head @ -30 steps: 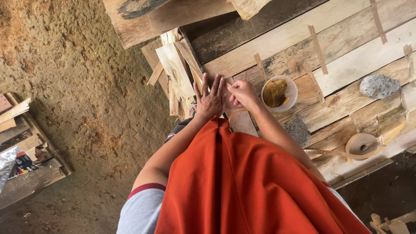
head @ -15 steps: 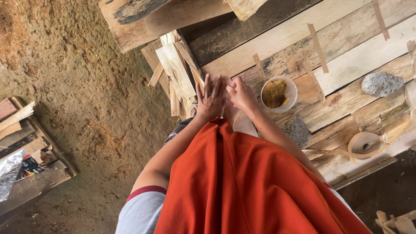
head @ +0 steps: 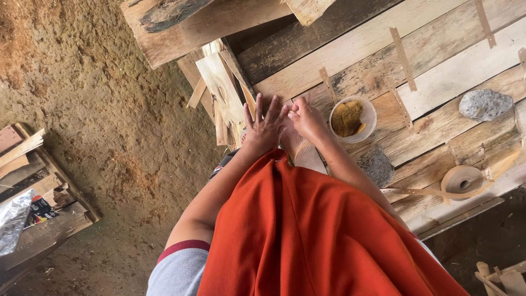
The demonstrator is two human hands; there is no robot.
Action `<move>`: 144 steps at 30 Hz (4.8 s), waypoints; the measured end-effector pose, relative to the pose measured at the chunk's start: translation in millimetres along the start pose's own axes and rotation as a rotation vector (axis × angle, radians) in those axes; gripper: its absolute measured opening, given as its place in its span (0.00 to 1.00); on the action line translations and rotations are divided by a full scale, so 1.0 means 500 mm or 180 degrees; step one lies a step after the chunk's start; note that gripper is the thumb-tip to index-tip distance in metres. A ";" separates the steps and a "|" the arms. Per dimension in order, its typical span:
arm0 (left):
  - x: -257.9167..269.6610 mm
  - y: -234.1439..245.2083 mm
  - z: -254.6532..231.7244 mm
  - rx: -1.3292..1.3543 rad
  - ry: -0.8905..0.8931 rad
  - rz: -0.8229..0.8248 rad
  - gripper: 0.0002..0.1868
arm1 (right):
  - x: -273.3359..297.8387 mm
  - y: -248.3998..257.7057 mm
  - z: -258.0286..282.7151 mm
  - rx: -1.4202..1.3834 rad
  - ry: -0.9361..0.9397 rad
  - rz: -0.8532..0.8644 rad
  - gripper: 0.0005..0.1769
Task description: The person applies a yellowish paste from a small container onto thin wooden strips and presses them onto a wooden board. They repeatedly dip a strip into the paste, place it on the board, and press it down with their hands. The person also handles a roll of thin material and uses a stone to press the strips.
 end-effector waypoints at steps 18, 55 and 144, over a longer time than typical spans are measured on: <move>-0.015 0.022 0.006 0.0198 -0.0061 0.0674 0.35 | 0.034 0.135 0.118 -0.1517 0.0071 -0.0266 0.18; 0.087 0.001 0.028 0.4871 0.1556 -0.0681 0.20 | 0.051 0.043 0.133 -0.2436 -0.0247 -0.0021 0.07; 0.079 -0.063 -0.095 0.0815 -0.0765 -0.0274 0.14 | -0.015 0.004 0.055 0.0776 0.1692 -0.1884 0.34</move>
Point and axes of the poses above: each hand's wrist, its own x-axis away from the middle knuckle, its own y-axis out of the back of the hand, z = x × y, the point moved 5 cm from there along -x, towards the middle knuckle, and after that the axes turned 10 degrees about -z, right-handed, at the moved point
